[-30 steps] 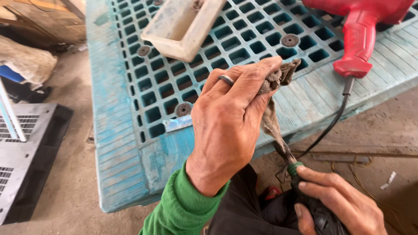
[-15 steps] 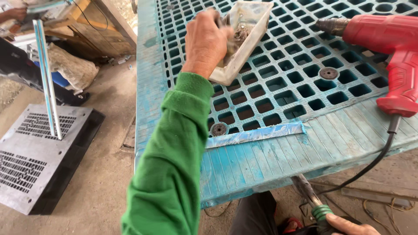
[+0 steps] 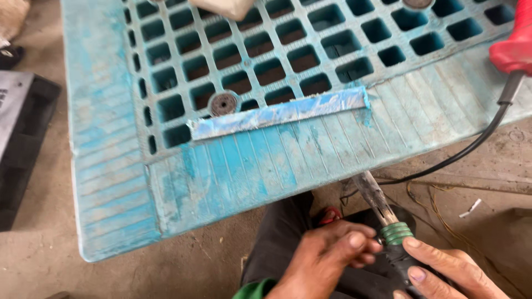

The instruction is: The person uses a soldering iron to melt and weld plastic pieces onto a blue plastic crate. They manipulate the molten plastic with the tool's tip and use a cloth to wipe the surface.

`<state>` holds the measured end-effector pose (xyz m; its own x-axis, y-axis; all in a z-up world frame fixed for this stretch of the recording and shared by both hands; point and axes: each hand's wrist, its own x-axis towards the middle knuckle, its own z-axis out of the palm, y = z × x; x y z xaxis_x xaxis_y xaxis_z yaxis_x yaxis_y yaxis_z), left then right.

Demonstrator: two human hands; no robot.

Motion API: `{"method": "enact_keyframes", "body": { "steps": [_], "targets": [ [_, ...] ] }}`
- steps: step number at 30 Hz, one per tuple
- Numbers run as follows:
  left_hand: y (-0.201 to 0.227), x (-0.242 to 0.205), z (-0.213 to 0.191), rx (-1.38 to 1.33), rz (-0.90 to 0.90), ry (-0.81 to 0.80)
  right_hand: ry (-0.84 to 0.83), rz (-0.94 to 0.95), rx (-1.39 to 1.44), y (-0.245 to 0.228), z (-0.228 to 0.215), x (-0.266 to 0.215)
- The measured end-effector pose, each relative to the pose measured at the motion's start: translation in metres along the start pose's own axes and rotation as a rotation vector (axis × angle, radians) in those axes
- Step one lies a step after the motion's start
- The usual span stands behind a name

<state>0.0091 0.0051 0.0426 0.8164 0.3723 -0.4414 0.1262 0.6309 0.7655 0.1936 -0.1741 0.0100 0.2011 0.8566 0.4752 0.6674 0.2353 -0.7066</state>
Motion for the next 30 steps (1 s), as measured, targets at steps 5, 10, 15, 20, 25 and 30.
{"method": "enact_keyframes", "body": {
  "steps": [5, 10, 15, 20, 25, 30],
  "targets": [
    [-0.049, 0.014, 0.028, -0.422, -0.092, -0.076, -0.032, 0.059, -0.015, -0.026, -0.002, 0.025],
    [-0.030, 0.015, 0.040, -0.790, -0.087, -0.192, 0.084, 0.056, -0.168, -0.039, 0.006, 0.047],
    [-0.009, 0.016, 0.043, -0.891, -0.031, -0.377, 0.124, 0.122, -0.242, -0.054, 0.009, 0.071],
    [-0.006, 0.023, 0.054, -0.901, -0.082, -0.260, 0.187, 0.263, -0.211, -0.065, 0.008, 0.083],
    [-0.011, 0.021, 0.053, -0.825, -0.066, -0.180, 0.147, 0.273, -0.144, -0.063, 0.003, 0.080],
    [-0.010, 0.014, 0.046, -0.881, -0.061, -0.230, 0.069, 0.181, -0.180, -0.059, 0.003, 0.079]
  ]
}}
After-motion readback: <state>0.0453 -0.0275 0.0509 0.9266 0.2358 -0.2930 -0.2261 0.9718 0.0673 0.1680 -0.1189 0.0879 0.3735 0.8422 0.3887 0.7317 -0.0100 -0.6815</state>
